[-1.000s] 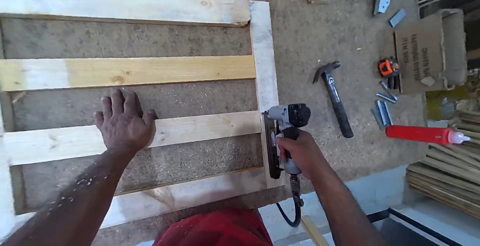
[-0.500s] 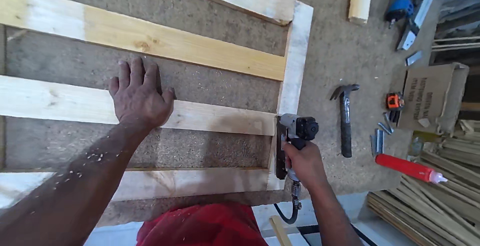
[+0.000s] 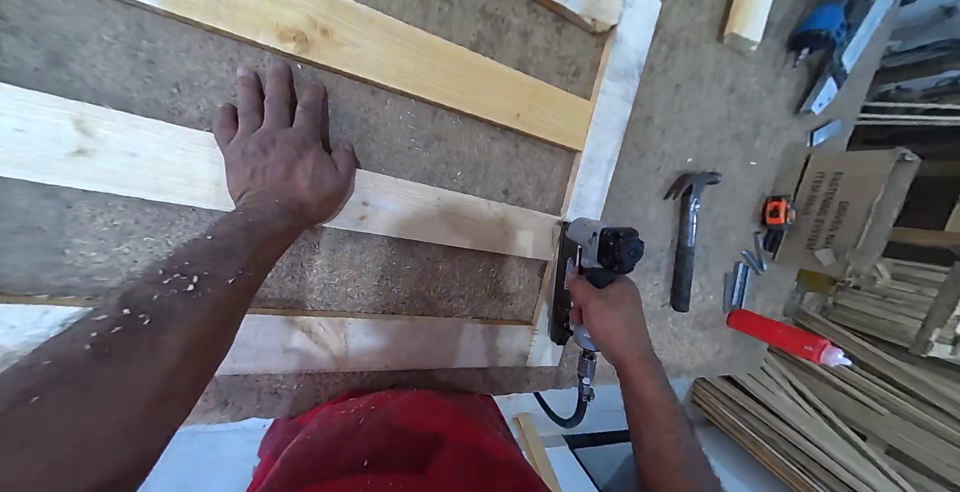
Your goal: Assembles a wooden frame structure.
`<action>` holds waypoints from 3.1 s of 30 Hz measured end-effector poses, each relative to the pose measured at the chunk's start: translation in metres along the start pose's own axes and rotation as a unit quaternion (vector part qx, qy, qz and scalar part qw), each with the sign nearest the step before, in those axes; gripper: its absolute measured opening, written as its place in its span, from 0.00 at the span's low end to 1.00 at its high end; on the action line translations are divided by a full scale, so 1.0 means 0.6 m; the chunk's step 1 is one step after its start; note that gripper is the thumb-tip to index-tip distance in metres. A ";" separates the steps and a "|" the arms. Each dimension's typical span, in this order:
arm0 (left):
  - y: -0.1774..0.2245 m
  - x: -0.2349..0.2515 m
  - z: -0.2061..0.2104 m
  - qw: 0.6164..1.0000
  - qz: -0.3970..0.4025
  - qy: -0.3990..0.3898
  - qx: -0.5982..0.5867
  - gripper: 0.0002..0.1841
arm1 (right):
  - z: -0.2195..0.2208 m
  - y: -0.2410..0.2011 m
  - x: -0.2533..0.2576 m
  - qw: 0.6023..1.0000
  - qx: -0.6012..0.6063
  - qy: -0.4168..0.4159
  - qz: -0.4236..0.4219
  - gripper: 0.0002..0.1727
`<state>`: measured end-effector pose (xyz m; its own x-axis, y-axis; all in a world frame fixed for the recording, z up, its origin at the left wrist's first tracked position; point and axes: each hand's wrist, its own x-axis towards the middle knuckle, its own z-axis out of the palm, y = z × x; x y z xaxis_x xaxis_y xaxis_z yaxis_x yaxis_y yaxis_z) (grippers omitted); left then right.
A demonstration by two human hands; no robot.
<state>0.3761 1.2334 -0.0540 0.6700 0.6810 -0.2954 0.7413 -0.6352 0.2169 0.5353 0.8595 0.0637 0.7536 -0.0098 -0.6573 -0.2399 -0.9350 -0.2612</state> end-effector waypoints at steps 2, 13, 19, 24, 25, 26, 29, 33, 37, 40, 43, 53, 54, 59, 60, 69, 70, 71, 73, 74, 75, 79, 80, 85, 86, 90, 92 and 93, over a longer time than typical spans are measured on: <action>0.000 0.002 0.001 1.000 -0.001 0.002 -0.001 0.42 | 0.002 0.010 0.000 1.000 0.021 0.009 -0.008 0.18; -0.001 0.001 0.002 1.000 0.000 0.006 0.000 0.41 | 0.012 0.032 -0.017 1.000 0.024 0.008 -0.009 0.17; -0.001 0.002 0.004 1.000 0.002 0.006 0.000 0.42 | 0.023 0.037 -0.033 1.000 0.019 0.016 0.004 0.18; -0.002 0.003 0.005 1.000 -0.001 0.006 0.003 0.41 | 0.026 0.045 -0.039 1.000 0.011 0.016 0.005 0.18; -0.002 0.003 0.005 1.000 0.000 0.005 0.002 0.41 | 0.025 0.046 -0.039 1.000 0.006 0.013 0.004 0.19; -0.002 0.003 0.005 1.000 0.001 0.004 0.000 0.41 | 0.023 0.047 -0.040 1.000 -0.001 0.008 0.005 0.19; -0.001 0.003 0.003 1.000 0.003 0.000 -0.003 0.42 | 0.028 0.051 -0.047 1.000 -0.016 0.014 0.020 0.19; -0.004 0.003 0.005 1.000 0.003 0.003 -0.001 0.42 | 0.041 0.056 -0.058 0.999 -0.022 0.026 0.023 0.19; -0.003 0.006 0.004 1.000 0.006 0.008 -0.003 0.42 | 0.037 0.056 -0.061 0.999 -0.016 0.020 0.023 0.16; -0.002 0.003 0.005 1.000 0.008 0.012 -0.002 0.41 | 0.033 0.062 -0.062 1.000 -0.013 0.011 0.018 0.18; 0.001 0.006 0.001 1.000 0.004 0.011 -0.002 0.41 | 0.035 0.065 -0.062 1.000 -0.004 0.009 0.016 0.17; -0.003 0.006 0.007 0.999 0.021 0.045 0.006 0.40 | -0.107 -0.071 0.010 0.987 0.145 -0.035 -0.053 0.20; -0.004 -0.001 0.009 0.999 0.016 0.036 0.009 0.40 | -0.124 -0.096 0.033 0.986 0.152 -0.031 -0.063 0.20; -0.001 -0.001 0.008 0.999 0.007 0.044 0.011 0.39 | -0.150 -0.206 0.153 0.981 0.167 -0.080 -0.053 0.23; -0.001 -0.002 0.009 0.999 0.007 0.045 0.011 0.39 | -0.146 -0.214 0.164 0.981 0.169 -0.084 -0.045 0.24; -0.004 -0.002 0.014 0.999 0.001 0.039 0.017 0.40 | -0.132 -0.236 0.209 0.984 0.166 -0.060 -0.028 0.26; -0.004 -0.002 0.013 0.999 0.002 0.038 0.018 0.40 | -0.132 -0.239 0.211 0.984 0.165 -0.061 -0.029 0.26; -0.005 -0.002 0.014 0.999 0.002 0.037 0.018 0.40 | -0.132 -0.242 0.213 0.985 0.161 -0.058 -0.029 0.26; -0.006 -0.002 0.015 0.999 -0.001 0.033 0.018 0.40 | -0.131 -0.247 0.214 0.987 0.149 -0.056 -0.028 0.27; -0.006 -0.003 0.015 0.999 -0.002 0.032 0.017 0.40 | -0.131 -0.249 0.214 0.988 0.144 -0.057 -0.025 0.27; -0.006 -0.003 0.015 0.999 -0.002 0.031 0.015 0.40 | -0.131 -0.250 0.213 0.988 0.140 -0.060 -0.022 0.26; -0.007 -0.004 0.014 0.999 0.001 0.032 0.010 0.40 | -0.126 -0.251 0.204 0.989 0.138 -0.054 -0.020 0.28; -0.007 -0.003 0.014 0.999 0.003 0.032 0.011 0.40 | -0.125 -0.249 0.200 0.989 0.137 -0.054 -0.017 0.28; -0.006 -0.003 0.013 0.999 0.006 0.040 0.007 0.39 | -0.122 -0.230 0.185 0.991 0.125 -0.050 -0.009 0.29; -0.007 -0.003 0.014 0.999 0.009 0.042 0.005 0.39 | -0.122 -0.226 0.184 0.991 0.125 -0.053 -0.009 0.29; -0.009 -0.002 0.015 0.999 0.014 0.044 0.003 0.39 | -0.119 -0.209 0.178 0.989 0.135 -0.062 -0.007 0.28; -0.008 -0.002 0.014 0.999 0.011 0.040 0.001 0.39 | -0.115 -0.199 0.175 0.988 0.144 -0.060 -0.006 0.27; -0.008 -0.002 0.013 0.999 0.011 0.041 0.000 0.39 | -0.113 -0.195 0.173 0.987 0.147 -0.060 -0.006 0.27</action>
<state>0.3713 1.2325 -0.0619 0.6868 0.6946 -0.2143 0.7267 -0.6498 0.2227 0.6830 0.9436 0.0740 0.6839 0.0587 -0.7272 -0.4125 -0.7911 -0.4518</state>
